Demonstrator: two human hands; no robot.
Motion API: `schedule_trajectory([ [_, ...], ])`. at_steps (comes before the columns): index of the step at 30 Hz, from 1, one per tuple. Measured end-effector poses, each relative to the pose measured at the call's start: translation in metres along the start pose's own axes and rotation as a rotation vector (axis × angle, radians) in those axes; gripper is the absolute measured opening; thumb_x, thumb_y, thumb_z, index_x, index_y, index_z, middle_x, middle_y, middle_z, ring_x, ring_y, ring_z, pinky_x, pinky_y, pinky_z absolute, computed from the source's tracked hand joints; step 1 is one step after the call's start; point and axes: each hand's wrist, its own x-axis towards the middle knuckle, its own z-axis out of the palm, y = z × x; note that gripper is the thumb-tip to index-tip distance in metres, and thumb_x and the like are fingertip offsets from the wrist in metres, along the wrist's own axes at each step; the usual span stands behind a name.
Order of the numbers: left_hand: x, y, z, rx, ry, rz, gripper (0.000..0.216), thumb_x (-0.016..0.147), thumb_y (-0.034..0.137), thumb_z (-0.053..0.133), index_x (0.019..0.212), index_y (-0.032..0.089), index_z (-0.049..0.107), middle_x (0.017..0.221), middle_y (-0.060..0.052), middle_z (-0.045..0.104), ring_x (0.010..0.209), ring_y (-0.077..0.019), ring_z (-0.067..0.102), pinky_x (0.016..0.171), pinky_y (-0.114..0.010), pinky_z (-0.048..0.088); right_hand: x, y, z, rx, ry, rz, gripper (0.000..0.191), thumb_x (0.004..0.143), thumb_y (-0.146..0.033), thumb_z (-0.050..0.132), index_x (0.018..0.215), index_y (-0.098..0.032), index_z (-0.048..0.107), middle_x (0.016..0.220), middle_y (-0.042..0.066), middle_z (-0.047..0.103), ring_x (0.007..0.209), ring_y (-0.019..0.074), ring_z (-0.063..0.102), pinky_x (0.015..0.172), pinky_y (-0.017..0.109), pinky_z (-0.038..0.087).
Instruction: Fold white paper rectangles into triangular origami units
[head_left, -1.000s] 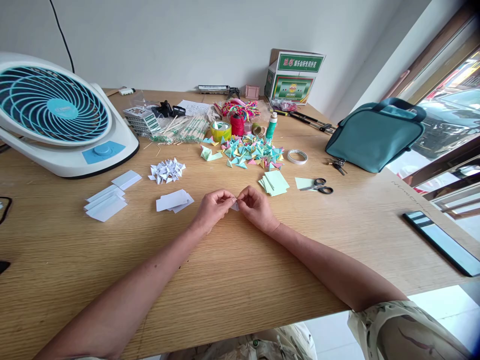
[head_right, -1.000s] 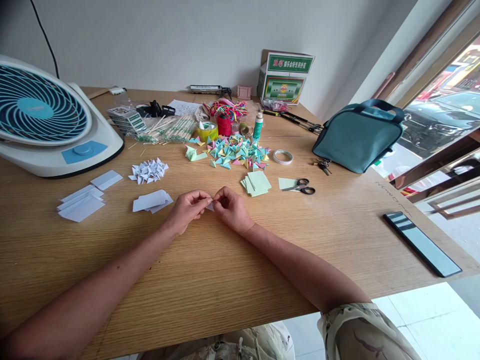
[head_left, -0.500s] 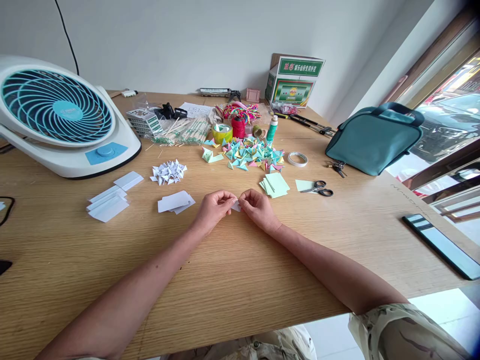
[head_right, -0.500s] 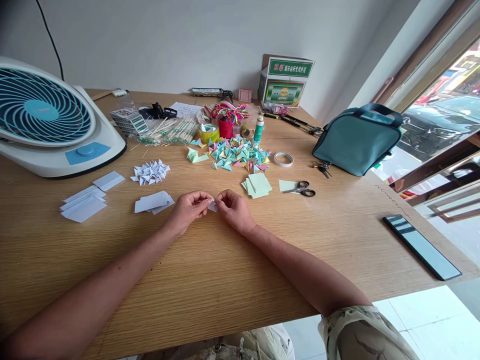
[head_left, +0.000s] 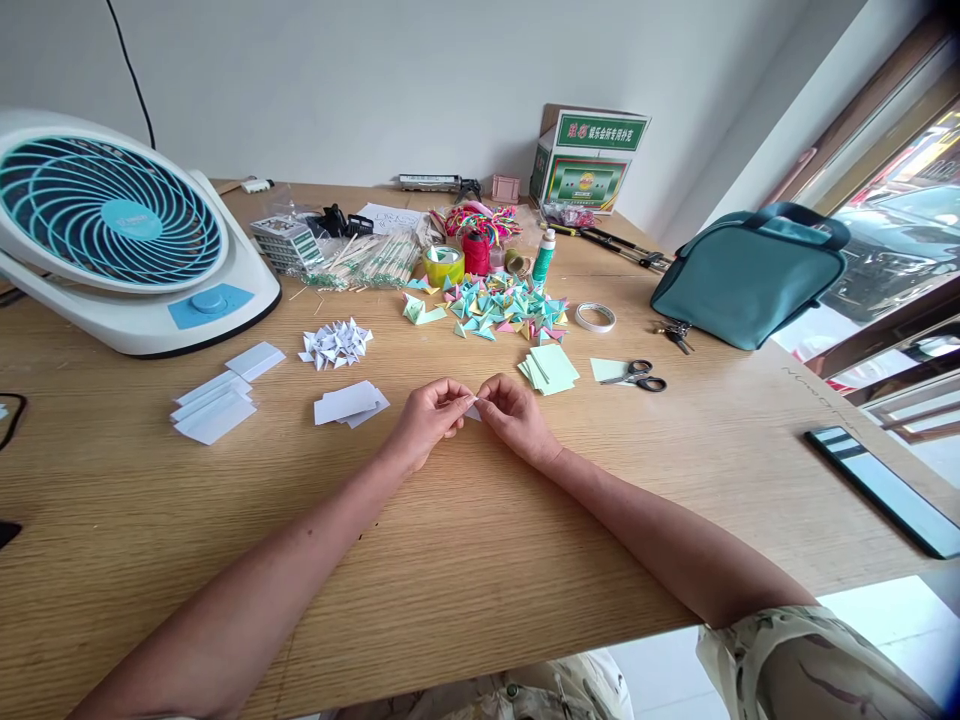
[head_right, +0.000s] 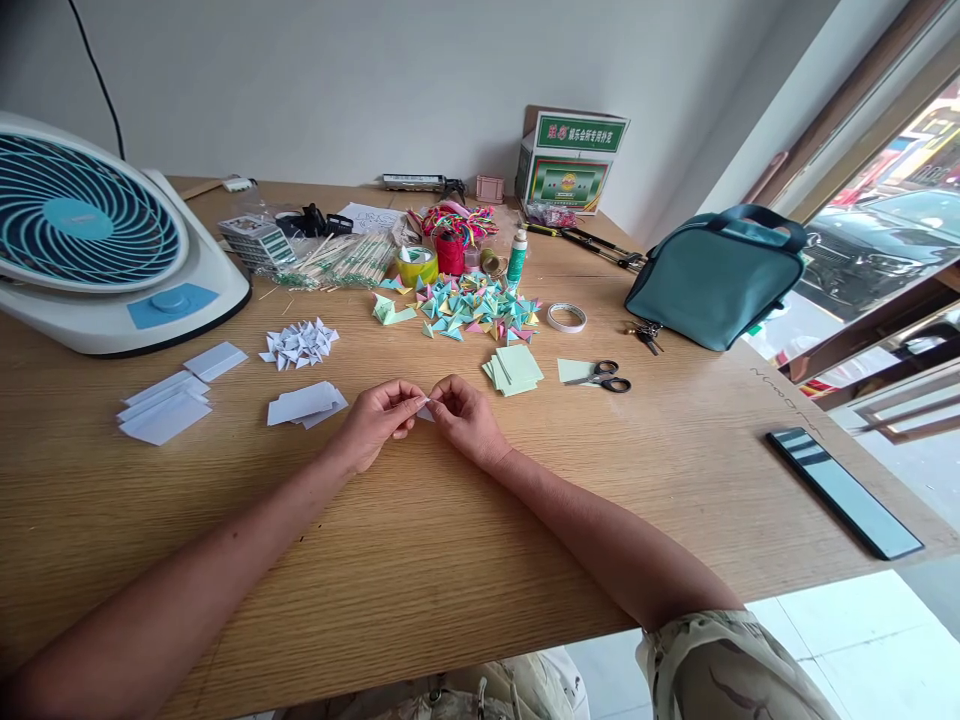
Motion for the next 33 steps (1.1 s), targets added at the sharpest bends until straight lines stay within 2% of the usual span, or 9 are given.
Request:
schedule_trajectory([
  [9,-0.0014,0.0045,-0.0003,-0.131,-0.026,-0.076,0.029,0.064,0.036,0.076,0.073,0.015,0.058,0.067,0.002,0.048,0.056,-0.0062,0.044,0.041,-0.016,0.026,-0.0024,-0.0072,-0.0001,-0.008,0.001,0.015,0.029,0.082,-0.047,0.061,0.077,-0.021,0.051,0.07,-0.001,0.051,0.062,0.0126,0.046,0.059,0.026,0.038],
  [18,-0.0001,-0.0028,0.0019,0.038,0.088,0.043,0.02,0.074,0.034,0.067,0.076,0.015,0.061,0.058,0.003,0.048,0.052,-0.0069,0.042,0.041,-0.016,0.031,-0.0026,-0.0067,-0.0022,-0.044,0.005,0.043,0.026,0.086,-0.043,0.058,0.08,-0.018,0.055,0.07,-0.001,0.053,0.063,0.0122,0.047,0.059,0.026,0.038],
  [27,0.0002,-0.001,0.0011,-0.003,0.034,0.062,0.028,0.074,0.04,0.069,0.079,0.013,0.065,0.059,0.002,0.049,0.053,-0.0075,0.042,0.041,-0.018,0.033,-0.0006,-0.0059,-0.0028,-0.032,0.035,0.08,0.031,0.082,-0.049,0.06,0.077,-0.019,0.053,0.067,-0.002,0.052,0.059,0.0118,0.046,0.057,0.026,0.037],
  [33,0.0024,-0.0045,-0.0019,0.111,0.058,0.098,0.025,0.076,0.039,0.066,0.078,0.015,0.065,0.056,0.003,0.051,0.045,-0.0068,0.041,0.039,-0.019,0.034,-0.0001,-0.004,-0.0026,-0.023,0.025,0.07,0.035,0.08,-0.052,0.062,0.076,-0.019,0.053,0.068,-0.001,0.053,0.061,0.0123,0.047,0.058,0.026,0.039],
])
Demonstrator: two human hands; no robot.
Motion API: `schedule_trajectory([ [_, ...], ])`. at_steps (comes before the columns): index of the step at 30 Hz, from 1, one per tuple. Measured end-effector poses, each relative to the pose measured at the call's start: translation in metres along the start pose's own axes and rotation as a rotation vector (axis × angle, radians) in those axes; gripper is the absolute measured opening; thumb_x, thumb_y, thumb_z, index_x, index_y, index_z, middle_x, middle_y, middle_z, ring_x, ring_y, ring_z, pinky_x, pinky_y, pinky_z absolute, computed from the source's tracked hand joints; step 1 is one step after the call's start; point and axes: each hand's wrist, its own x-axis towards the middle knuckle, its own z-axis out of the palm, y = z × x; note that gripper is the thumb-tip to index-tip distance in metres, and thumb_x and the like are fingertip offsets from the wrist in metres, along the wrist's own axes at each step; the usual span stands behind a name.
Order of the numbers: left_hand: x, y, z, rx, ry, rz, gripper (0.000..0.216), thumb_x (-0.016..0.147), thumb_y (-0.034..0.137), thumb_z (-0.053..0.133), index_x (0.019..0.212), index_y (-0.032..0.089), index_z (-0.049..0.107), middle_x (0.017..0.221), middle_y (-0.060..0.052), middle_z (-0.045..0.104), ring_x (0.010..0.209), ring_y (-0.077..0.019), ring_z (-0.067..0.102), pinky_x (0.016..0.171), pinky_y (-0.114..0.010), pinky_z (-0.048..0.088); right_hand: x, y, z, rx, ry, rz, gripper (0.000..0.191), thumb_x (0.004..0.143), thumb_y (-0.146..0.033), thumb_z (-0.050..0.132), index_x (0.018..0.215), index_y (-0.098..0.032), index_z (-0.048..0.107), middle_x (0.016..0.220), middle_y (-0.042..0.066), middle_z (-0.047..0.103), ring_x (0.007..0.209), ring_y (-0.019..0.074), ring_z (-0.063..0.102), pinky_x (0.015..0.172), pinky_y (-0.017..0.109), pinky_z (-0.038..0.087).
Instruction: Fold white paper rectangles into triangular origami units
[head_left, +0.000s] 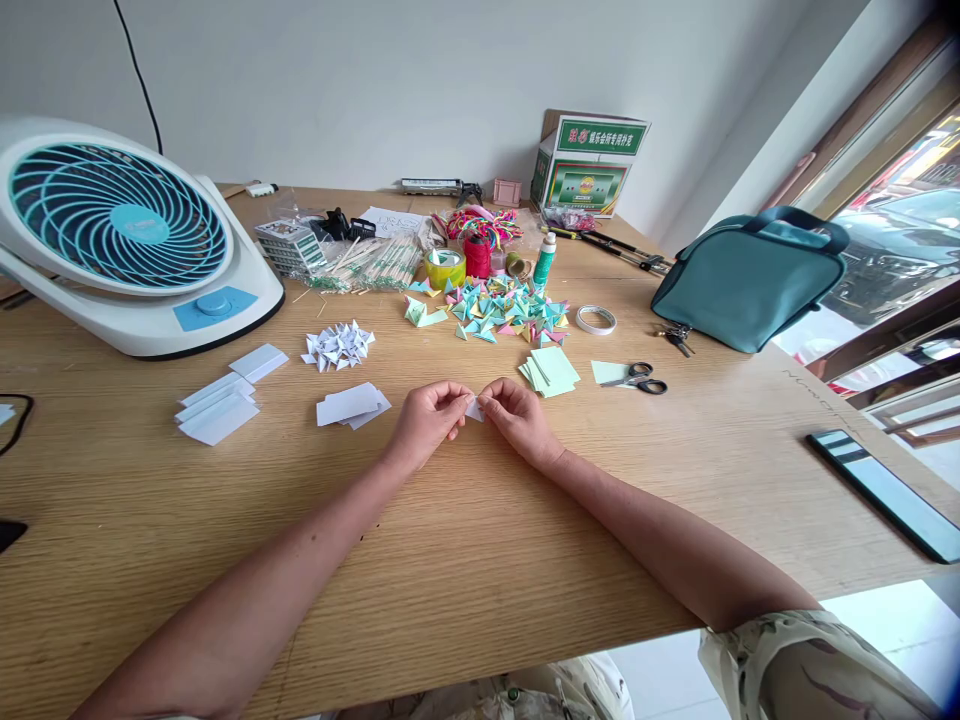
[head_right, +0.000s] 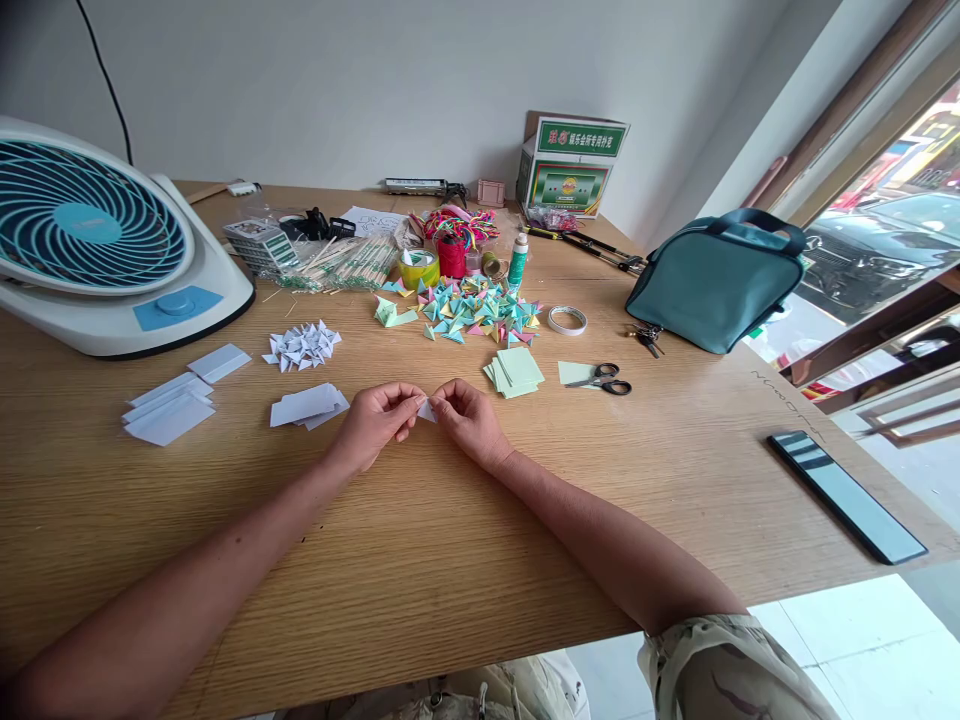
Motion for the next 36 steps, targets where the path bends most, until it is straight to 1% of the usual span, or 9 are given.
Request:
schedule_trajectory([
  [4,-0.001,0.0,-0.002,0.093,0.018,0.048,0.022,0.079,0.038,0.062,0.078,0.016,0.063,0.054,0.004,0.05,0.04,-0.0065,0.04,0.039,-0.02,0.034,0.0,-0.002,0.0,0.03,-0.02,0.009,0.035,0.079,-0.053,0.063,0.077,-0.019,0.055,0.069,-0.001,0.055,0.063,0.0127,0.049,0.06,0.026,0.04],
  [8,-0.004,0.005,-0.001,0.174,0.043,0.1,0.019,0.08,0.036,0.06,0.076,0.017,0.062,0.053,0.004,0.049,0.042,-0.0072,0.04,0.041,-0.02,0.033,-0.001,-0.009,-0.002,0.045,-0.049,0.03,0.036,0.083,-0.054,0.058,0.076,-0.019,0.057,0.069,0.001,0.058,0.066,0.0134,0.052,0.064,0.027,0.043],
  [13,-0.007,0.011,0.001,0.254,0.073,0.134,0.017,0.079,0.034,0.06,0.074,0.018,0.062,0.055,0.003,0.054,0.045,-0.0082,0.042,0.046,-0.02,0.035,0.0,-0.011,-0.002,0.056,-0.046,0.043,0.038,0.08,-0.056,0.061,0.074,-0.019,0.058,0.068,0.001,0.06,0.065,0.0136,0.053,0.066,0.027,0.045],
  [19,-0.007,0.01,0.001,0.279,0.077,0.14,0.016,0.08,0.033,0.059,0.074,0.018,0.063,0.056,0.002,0.056,0.047,-0.0093,0.044,0.047,-0.02,0.036,0.002,-0.003,-0.002,0.098,-0.052,0.055,0.038,0.077,-0.056,0.064,0.076,-0.019,0.059,0.071,0.001,0.063,0.067,0.0142,0.055,0.066,0.027,0.045],
  [31,-0.007,0.011,0.001,0.272,0.086,0.134,0.015,0.077,0.031,0.06,0.074,0.017,0.064,0.058,0.001,0.058,0.049,-0.0094,0.046,0.047,-0.02,0.035,0.002,0.0,-0.002,0.093,-0.064,0.05,0.035,0.079,-0.053,0.064,0.077,-0.018,0.061,0.07,0.001,0.063,0.066,0.0136,0.055,0.066,0.027,0.045],
  [36,-0.007,0.011,0.001,0.286,0.089,0.14,0.015,0.077,0.031,0.059,0.074,0.017,0.064,0.059,0.001,0.058,0.049,-0.0093,0.046,0.048,-0.02,0.036,0.002,0.001,-0.001,0.079,-0.053,0.039,0.035,0.08,-0.052,0.063,0.076,-0.018,0.06,0.07,0.001,0.062,0.065,0.0131,0.054,0.063,0.026,0.044],
])
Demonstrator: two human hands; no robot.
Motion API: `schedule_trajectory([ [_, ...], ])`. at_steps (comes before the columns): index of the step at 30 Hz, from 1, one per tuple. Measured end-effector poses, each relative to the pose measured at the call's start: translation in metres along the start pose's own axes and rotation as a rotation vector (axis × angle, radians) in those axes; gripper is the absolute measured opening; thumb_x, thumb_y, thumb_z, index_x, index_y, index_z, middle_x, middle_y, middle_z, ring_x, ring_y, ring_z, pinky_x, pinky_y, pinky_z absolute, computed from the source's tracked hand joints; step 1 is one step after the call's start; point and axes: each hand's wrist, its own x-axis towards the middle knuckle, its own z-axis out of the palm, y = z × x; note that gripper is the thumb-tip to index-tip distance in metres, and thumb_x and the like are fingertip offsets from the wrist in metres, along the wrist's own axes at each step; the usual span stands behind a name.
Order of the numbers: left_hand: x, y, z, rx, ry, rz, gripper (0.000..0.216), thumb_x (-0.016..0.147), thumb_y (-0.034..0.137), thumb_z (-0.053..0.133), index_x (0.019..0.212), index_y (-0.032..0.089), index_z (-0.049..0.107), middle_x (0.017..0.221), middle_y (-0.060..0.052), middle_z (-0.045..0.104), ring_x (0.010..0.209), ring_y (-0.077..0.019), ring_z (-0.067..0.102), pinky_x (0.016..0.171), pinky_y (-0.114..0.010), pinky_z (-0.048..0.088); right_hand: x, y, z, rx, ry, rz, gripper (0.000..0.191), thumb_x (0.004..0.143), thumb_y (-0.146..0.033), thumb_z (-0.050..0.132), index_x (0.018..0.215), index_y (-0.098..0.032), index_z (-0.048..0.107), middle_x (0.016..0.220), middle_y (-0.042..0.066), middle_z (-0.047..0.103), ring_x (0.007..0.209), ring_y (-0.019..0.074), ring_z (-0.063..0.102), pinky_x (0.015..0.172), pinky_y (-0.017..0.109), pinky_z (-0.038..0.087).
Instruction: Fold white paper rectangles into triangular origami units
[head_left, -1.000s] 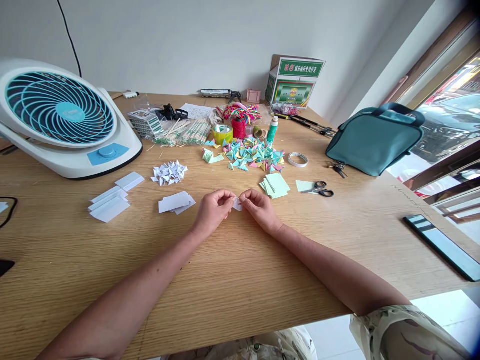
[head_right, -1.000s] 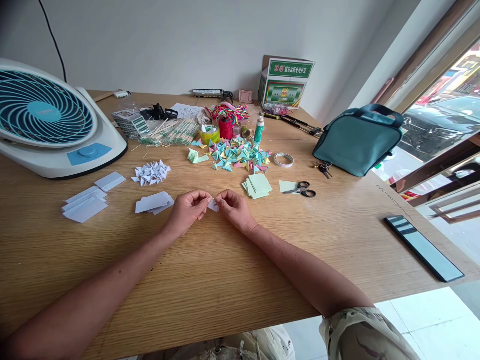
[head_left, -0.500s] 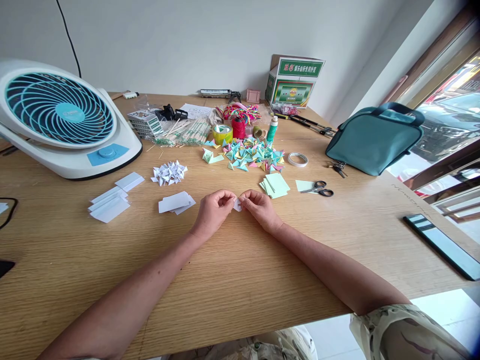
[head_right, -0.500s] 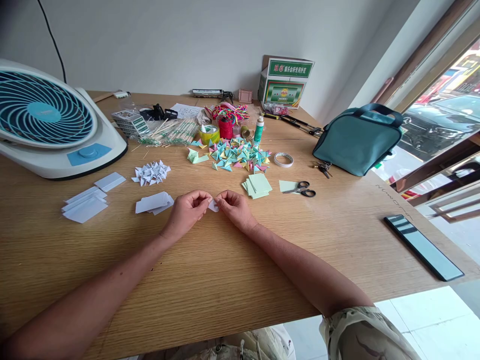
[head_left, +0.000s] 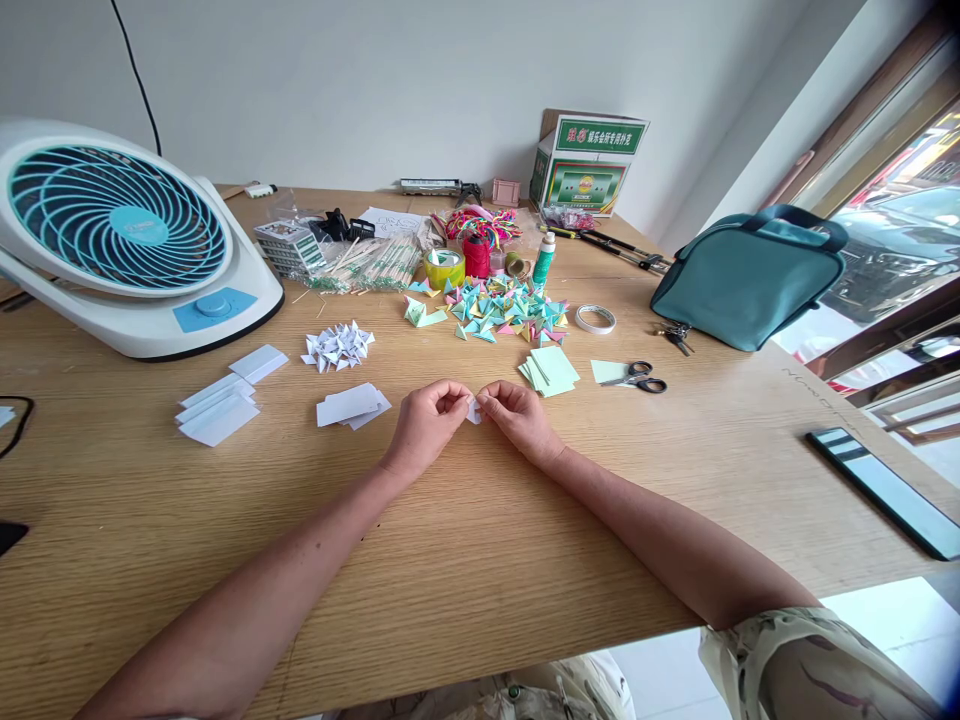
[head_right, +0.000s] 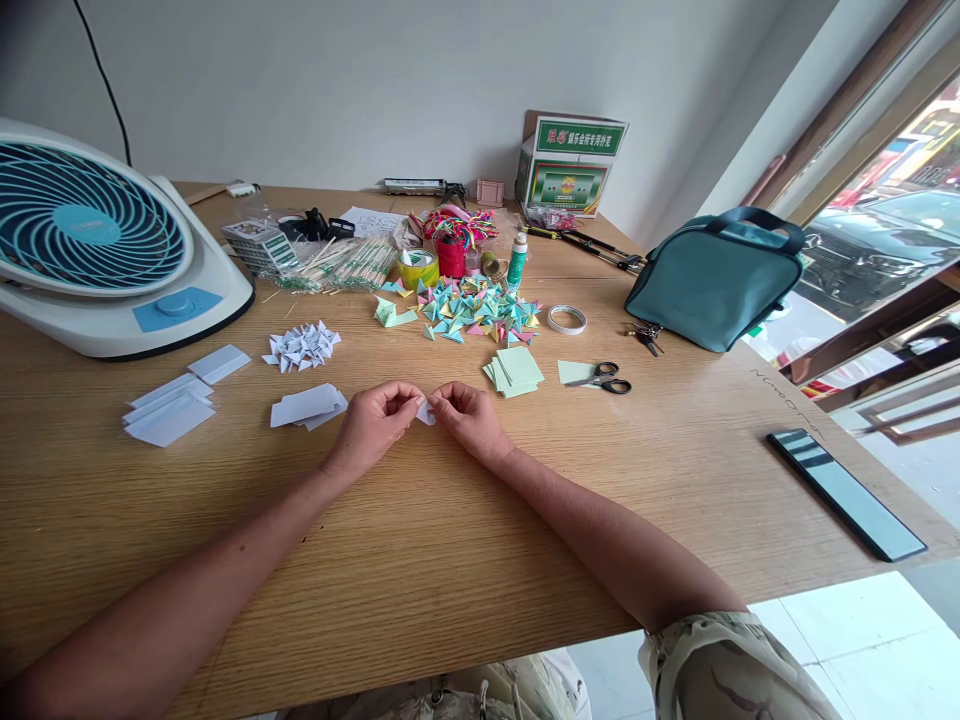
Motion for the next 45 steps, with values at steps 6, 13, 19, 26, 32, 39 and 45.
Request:
schedule_trajectory([
  [6,0.0,-0.001,0.0,0.052,0.006,-0.001,0.015,0.078,0.029,0.058,0.074,0.016,0.064,0.061,0.001,0.06,0.05,-0.0086,0.046,0.049,-0.02,0.037,-0.001,-0.003,0.001,-0.028,0.003,-0.001,0.035,0.081,-0.052,0.062,0.076,-0.017,0.059,0.071,0.001,0.06,0.066,0.013,0.054,0.064,0.026,0.043],
  [13,0.001,-0.001,0.0,0.062,0.03,0.009,0.014,0.077,0.029,0.058,0.074,0.016,0.064,0.06,0.001,0.059,0.05,-0.0088,0.046,0.049,-0.02,0.037,-0.002,-0.002,0.001,-0.038,0.005,-0.012,0.031,0.081,-0.048,0.063,0.079,-0.017,0.059,0.071,0.001,0.06,0.065,0.0127,0.052,0.062,0.026,0.042],
  [19,0.001,-0.002,0.001,0.047,0.023,0.007,0.014,0.077,0.029,0.059,0.073,0.016,0.063,0.06,0.002,0.058,0.05,-0.0088,0.045,0.049,-0.02,0.037,-0.001,0.001,0.001,-0.018,0.005,-0.025,0.03,0.081,-0.046,0.064,0.078,-0.017,0.059,0.071,0.001,0.059,0.065,0.0127,0.052,0.063,0.026,0.041],
  [26,-0.001,-0.002,0.001,0.042,0.009,-0.001,0.013,0.077,0.029,0.058,0.074,0.017,0.061,0.058,0.003,0.056,0.048,-0.0087,0.044,0.049,-0.02,0.036,0.0,0.004,0.0,-0.057,0.002,-0.052,0.03,0.083,-0.046,0.061,0.077,-0.017,0.056,0.069,0.001,0.056,0.063,0.0126,0.051,0.061,0.027,0.041],
  [32,0.0,-0.005,0.002,0.05,-0.035,-0.003,0.014,0.078,0.029,0.056,0.073,0.017,0.06,0.057,0.003,0.053,0.047,-0.0084,0.043,0.048,-0.02,0.036,-0.002,-0.003,0.0,-0.174,-0.009,-0.084,0.026,0.085,-0.043,0.055,0.077,-0.018,0.053,0.068,0.0,0.052,0.062,0.0126,0.048,0.059,0.026,0.039],
  [39,0.003,-0.008,0.0,0.013,-0.046,-0.036,0.015,0.078,0.031,0.057,0.073,0.017,0.06,0.055,0.004,0.051,0.044,-0.0078,0.042,0.044,-0.019,0.035,-0.001,-0.005,0.002,-0.144,0.005,-0.057,0.026,0.083,-0.043,0.057,0.076,-0.018,0.053,0.068,0.0,0.053,0.063,0.013,0.049,0.059,0.026,0.04],
  [45,0.002,-0.007,0.0,-0.078,-0.029,-0.065,0.015,0.08,0.031,0.056,0.075,0.017,0.058,0.053,0.005,0.049,0.04,-0.0075,0.043,0.04,-0.019,0.035,-0.001,-0.007,0.003,-0.136,0.011,-0.005,0.026,0.082,-0.042,0.057,0.078,-0.017,0.055,0.071,0.001,0.055,0.065,0.0132,0.05,0.061,0.027,0.039],
])
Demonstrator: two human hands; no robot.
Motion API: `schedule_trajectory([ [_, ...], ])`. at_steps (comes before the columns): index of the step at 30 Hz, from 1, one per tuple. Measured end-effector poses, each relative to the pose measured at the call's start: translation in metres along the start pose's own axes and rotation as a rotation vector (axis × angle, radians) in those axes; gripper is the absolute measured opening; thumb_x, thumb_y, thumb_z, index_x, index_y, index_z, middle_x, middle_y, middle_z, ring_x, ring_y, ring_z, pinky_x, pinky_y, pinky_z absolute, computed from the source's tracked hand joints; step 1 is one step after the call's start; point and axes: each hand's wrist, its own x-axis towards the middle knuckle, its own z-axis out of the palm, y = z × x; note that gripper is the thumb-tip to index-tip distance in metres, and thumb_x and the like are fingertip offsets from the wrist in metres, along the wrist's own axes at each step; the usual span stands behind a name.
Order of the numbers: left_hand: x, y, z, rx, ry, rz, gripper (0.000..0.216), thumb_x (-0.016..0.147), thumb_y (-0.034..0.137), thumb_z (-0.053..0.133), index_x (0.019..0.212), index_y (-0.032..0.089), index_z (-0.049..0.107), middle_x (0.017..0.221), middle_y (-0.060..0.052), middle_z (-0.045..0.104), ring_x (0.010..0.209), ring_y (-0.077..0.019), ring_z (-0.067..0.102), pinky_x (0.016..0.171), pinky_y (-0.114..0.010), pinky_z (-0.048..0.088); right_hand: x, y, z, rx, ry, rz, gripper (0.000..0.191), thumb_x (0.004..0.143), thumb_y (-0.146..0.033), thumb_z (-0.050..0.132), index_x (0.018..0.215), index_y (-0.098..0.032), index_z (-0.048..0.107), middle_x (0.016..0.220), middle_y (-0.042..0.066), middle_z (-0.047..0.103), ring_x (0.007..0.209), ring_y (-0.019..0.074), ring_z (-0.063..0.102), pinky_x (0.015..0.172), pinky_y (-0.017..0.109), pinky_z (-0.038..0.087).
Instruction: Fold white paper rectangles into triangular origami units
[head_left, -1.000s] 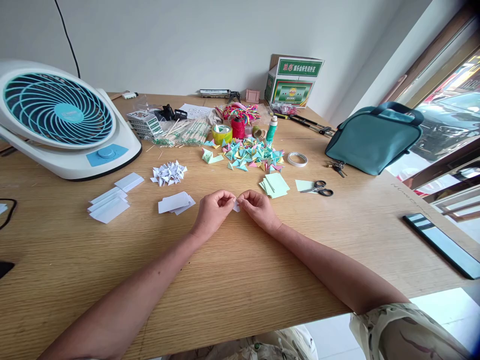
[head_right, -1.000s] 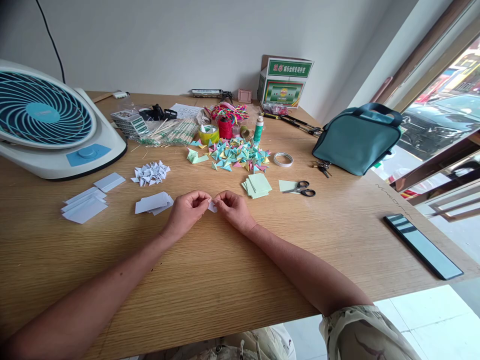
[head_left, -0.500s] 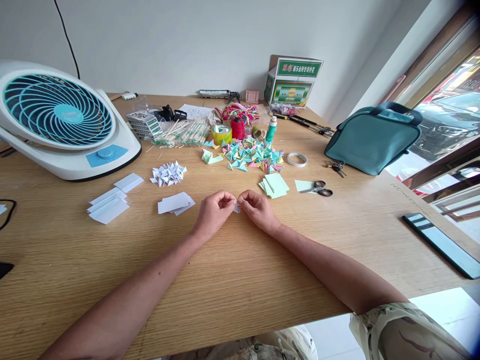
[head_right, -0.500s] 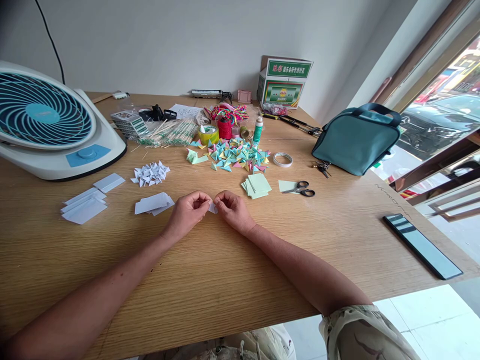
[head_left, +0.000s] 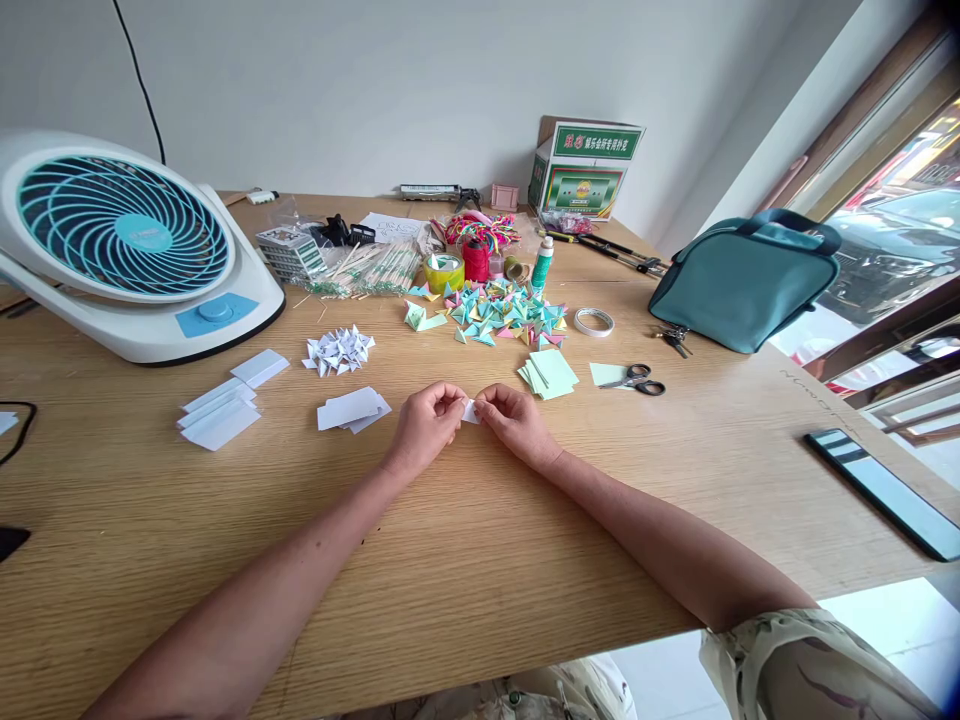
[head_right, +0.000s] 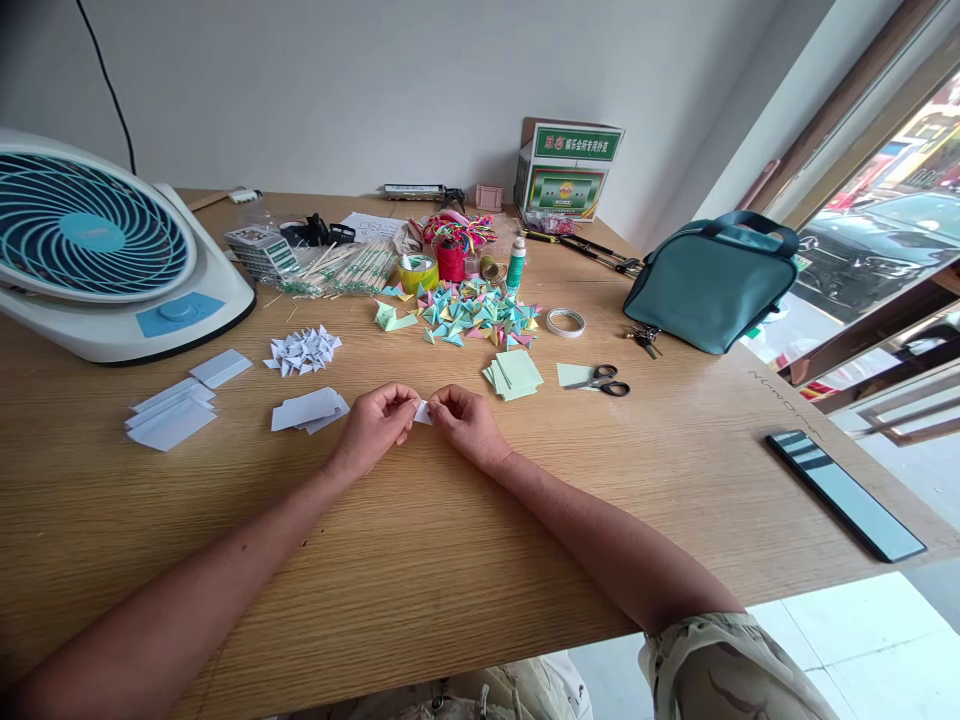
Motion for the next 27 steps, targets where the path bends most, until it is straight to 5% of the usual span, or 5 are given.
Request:
schedule_trajectory([
  [19,-0.0012,-0.0004,0.0035,0.071,-0.057,0.045,0.008,0.074,0.025,0.057,0.069,0.019,0.058,0.053,0.005,0.049,0.045,-0.0082,0.042,0.046,-0.02,0.035,-0.0015,0.0016,-0.002,-0.158,0.012,-0.125,0.012,0.082,-0.025,0.052,0.073,-0.019,0.052,0.069,-0.001,0.05,0.063,0.0121,0.045,0.058,0.025,0.036],
  [27,-0.0001,0.0011,0.0054,-0.267,0.049,-0.079,0.017,0.075,0.032,0.063,0.075,0.016,0.058,0.058,0.003,0.05,0.048,-0.0075,0.043,0.04,-0.018,0.036,-0.0016,0.0011,0.001,-0.031,0.008,-0.03,0.023,0.082,-0.039,0.061,0.09,-0.018,0.055,0.085,0.002,0.058,0.071,0.0127,0.053,0.062,0.025,0.043],
])
